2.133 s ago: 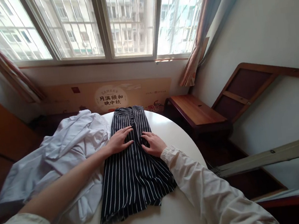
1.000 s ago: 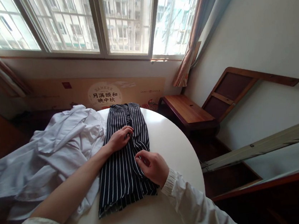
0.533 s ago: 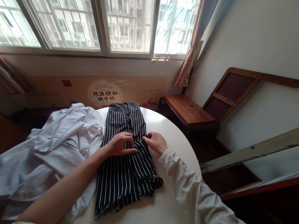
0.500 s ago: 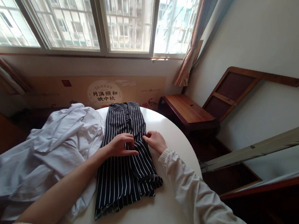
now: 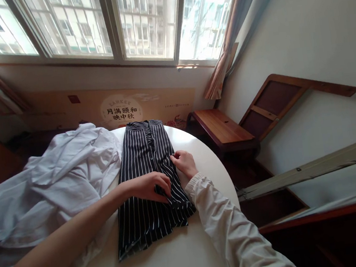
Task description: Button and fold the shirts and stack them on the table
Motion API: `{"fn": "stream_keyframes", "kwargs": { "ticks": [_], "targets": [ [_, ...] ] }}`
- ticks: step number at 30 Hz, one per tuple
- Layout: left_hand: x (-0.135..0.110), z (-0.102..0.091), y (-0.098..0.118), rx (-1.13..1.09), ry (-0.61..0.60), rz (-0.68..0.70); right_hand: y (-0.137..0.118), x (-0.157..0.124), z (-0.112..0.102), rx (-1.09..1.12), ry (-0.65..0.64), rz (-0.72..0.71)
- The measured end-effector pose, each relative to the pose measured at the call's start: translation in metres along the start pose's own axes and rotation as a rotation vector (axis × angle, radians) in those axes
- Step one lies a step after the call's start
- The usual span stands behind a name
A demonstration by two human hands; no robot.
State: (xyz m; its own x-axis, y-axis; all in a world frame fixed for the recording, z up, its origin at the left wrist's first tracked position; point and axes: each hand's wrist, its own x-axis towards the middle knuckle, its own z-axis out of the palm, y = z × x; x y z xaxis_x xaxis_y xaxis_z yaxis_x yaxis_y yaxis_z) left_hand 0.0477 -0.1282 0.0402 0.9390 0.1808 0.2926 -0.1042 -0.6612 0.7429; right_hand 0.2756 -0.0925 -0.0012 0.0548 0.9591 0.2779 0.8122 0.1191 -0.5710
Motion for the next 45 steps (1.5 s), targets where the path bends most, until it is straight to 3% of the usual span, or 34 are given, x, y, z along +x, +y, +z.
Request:
{"fn": "stream_keyframes", "kwargs": {
  "ticks": [4, 9, 12, 17, 23, 28, 30, 35, 38, 41, 45],
  "targets": [
    [-0.001, -0.003, 0.007, -0.15, -0.133, -0.02, 0.001, 0.0, 0.001, -0.009, 0.019, 0.001],
    [-0.007, -0.007, 0.006, -0.044, -0.215, -0.113, 0.006, 0.001, 0.001, -0.044, 0.069, 0.006],
    [-0.007, -0.009, 0.015, 0.065, -0.174, -0.15, 0.008, 0.001, 0.001, -0.056, 0.078, -0.01],
    [0.005, 0.004, 0.032, 0.305, 0.021, -0.035, 0.011, 0.001, 0.0, -0.054, 0.06, -0.06],
    [0.013, 0.028, 0.029, 0.444, -0.004, 0.001, 0.014, 0.001, 0.0, -0.026, 0.058, -0.091],
    [0.015, 0.022, 0.033, 0.165, 0.025, 0.091, 0.017, 0.003, -0.002, 0.003, 0.027, -0.091],
    [0.014, 0.019, 0.033, 0.0, -0.03, 0.087, 0.018, 0.003, -0.002, -0.005, 0.032, -0.084],
    [0.008, 0.017, 0.028, -0.254, -0.231, -0.023, 0.017, 0.001, -0.002, -0.085, 0.071, -0.072],
    [0.006, 0.013, 0.031, -0.333, -0.26, -0.128, 0.017, 0.001, -0.003, -0.124, 0.08, -0.048],
    [0.006, 0.006, 0.029, -0.232, -0.036, -0.207, 0.016, 0.0, -0.005, -0.124, 0.077, -0.036],
    [0.002, -0.003, 0.008, 0.321, 0.447, -0.412, 0.012, -0.002, -0.007, -0.136, 0.083, -0.021]
  ]
}}
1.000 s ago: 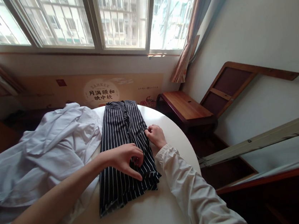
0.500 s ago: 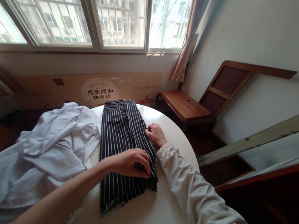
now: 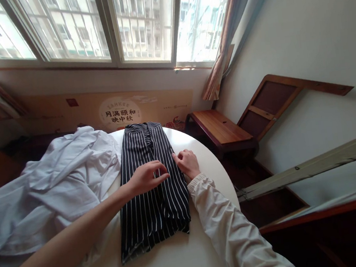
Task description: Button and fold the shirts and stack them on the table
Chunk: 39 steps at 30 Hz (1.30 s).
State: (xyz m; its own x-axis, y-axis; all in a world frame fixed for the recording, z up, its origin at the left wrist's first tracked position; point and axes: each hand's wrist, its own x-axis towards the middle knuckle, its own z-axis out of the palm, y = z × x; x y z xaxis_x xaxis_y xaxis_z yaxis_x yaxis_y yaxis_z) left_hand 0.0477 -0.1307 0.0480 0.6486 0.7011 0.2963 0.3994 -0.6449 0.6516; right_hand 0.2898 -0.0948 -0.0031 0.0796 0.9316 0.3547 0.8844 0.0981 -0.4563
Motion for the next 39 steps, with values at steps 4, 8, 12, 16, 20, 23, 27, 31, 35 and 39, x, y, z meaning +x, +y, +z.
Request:
{"fn": "stream_keyframes", "kwargs": {
  "ticks": [4, 8, 12, 16, 20, 23, 27, 31, 35, 39],
  "targets": [
    [0.001, 0.002, -0.028, 0.346, 0.102, -0.048, 0.002, 0.0, -0.002, -0.018, -0.033, -0.015],
    [-0.003, 0.005, -0.042, 0.369, -0.101, 0.101, 0.011, 0.002, -0.005, -0.013, -0.081, -0.031],
    [-0.006, 0.005, -0.044, 0.309, -0.292, 0.116, 0.02, 0.004, -0.011, 0.012, -0.158, -0.054],
    [-0.004, -0.01, -0.038, 0.156, -0.41, 0.138, 0.026, 0.006, -0.021, 0.074, -0.291, -0.066],
    [0.002, -0.027, -0.036, -0.052, -0.34, 0.133, 0.027, 0.008, -0.023, 0.088, -0.299, -0.075],
    [0.008, -0.031, -0.049, 0.071, -0.015, 0.02, 0.021, 0.011, -0.017, 0.041, -0.093, -0.09],
    [0.008, -0.024, -0.074, 0.433, 0.161, -0.224, 0.008, 0.023, -0.004, -0.022, -0.091, -0.266],
    [0.0, -0.012, -0.087, 0.515, -0.006, -0.296, -0.005, 0.044, 0.015, -0.028, -0.283, -0.335],
    [-0.006, -0.009, -0.083, 0.507, -0.054, -0.179, -0.022, 0.066, 0.034, -0.023, -0.328, -0.322],
    [-0.002, -0.016, -0.076, 0.48, 0.071, -0.165, -0.04, 0.087, 0.045, -0.044, -0.232, -0.2]
  ]
}}
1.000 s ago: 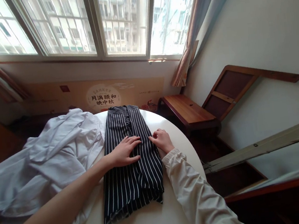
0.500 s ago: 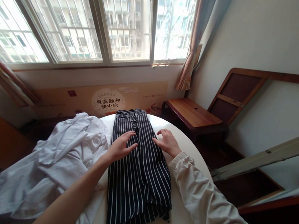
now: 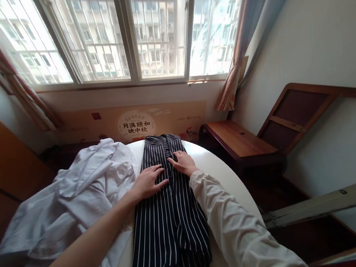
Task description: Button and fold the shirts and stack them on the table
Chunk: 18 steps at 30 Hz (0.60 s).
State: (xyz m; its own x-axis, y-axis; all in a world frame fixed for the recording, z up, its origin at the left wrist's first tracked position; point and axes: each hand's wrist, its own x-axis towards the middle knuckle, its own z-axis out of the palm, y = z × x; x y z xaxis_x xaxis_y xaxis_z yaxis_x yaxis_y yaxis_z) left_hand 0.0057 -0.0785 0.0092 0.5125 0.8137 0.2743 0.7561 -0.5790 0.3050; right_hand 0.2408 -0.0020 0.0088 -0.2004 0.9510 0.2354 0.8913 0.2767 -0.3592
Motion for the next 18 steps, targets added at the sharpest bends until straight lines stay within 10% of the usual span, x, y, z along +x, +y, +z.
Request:
{"fn": "stream_keyframes", "kwargs": {
  "ticks": [10, 18],
  "targets": [
    [0.057, -0.013, -0.021, 0.141, 0.05, -0.221, -0.015, 0.032, 0.007, -0.062, 0.11, 0.219],
    [0.049, 0.012, -0.035, 0.156, 0.011, -0.322, -0.037, 0.03, 0.004, 0.062, 0.224, -0.002]
  ]
}}
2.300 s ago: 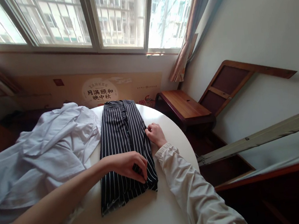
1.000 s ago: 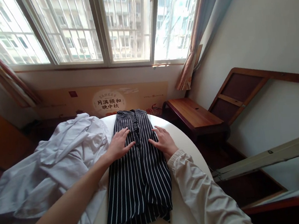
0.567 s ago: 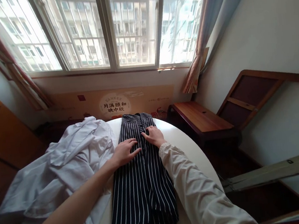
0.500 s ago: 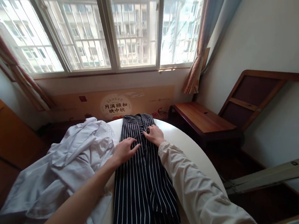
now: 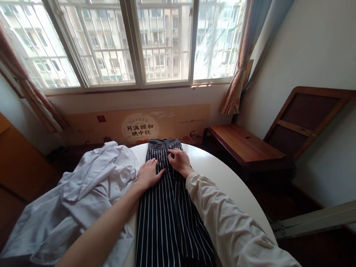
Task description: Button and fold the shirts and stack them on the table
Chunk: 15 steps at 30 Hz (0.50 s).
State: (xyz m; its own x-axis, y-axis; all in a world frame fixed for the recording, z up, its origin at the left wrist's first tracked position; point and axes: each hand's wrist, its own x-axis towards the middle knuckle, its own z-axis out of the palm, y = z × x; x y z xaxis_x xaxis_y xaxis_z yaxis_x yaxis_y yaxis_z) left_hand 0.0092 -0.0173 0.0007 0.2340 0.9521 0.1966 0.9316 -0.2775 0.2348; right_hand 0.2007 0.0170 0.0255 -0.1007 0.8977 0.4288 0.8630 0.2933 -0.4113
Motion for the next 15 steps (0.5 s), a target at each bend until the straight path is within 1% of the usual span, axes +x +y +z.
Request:
{"fn": "stream_keyframes", "kwargs": {
  "ticks": [2, 4, 7, 9, 10, 12, 15],
  "targets": [
    [-0.001, -0.003, 0.001, -0.002, 0.046, -0.014, -0.003, -0.003, 0.001, -0.012, -0.09, -0.041],
    [0.002, -0.008, 0.003, 0.009, 0.083, -0.041, -0.001, -0.009, 0.002, -0.026, -0.149, -0.04],
    [0.014, -0.018, 0.003, 0.033, 0.097, -0.095, 0.007, -0.018, 0.003, -0.03, -0.116, -0.038],
    [0.023, -0.024, 0.001, 0.041, 0.094, -0.139, 0.013, -0.024, 0.003, -0.018, -0.095, -0.065],
    [0.028, -0.025, -0.001, 0.045, 0.091, -0.163, 0.016, -0.026, 0.004, -0.008, -0.107, -0.078],
    [0.036, -0.027, -0.005, 0.048, 0.075, -0.204, 0.019, -0.031, 0.006, 0.0, -0.177, -0.098],
    [0.042, -0.025, -0.012, 0.002, 0.005, -0.227, 0.021, -0.036, 0.01, -0.037, -0.293, -0.108]
  ]
}}
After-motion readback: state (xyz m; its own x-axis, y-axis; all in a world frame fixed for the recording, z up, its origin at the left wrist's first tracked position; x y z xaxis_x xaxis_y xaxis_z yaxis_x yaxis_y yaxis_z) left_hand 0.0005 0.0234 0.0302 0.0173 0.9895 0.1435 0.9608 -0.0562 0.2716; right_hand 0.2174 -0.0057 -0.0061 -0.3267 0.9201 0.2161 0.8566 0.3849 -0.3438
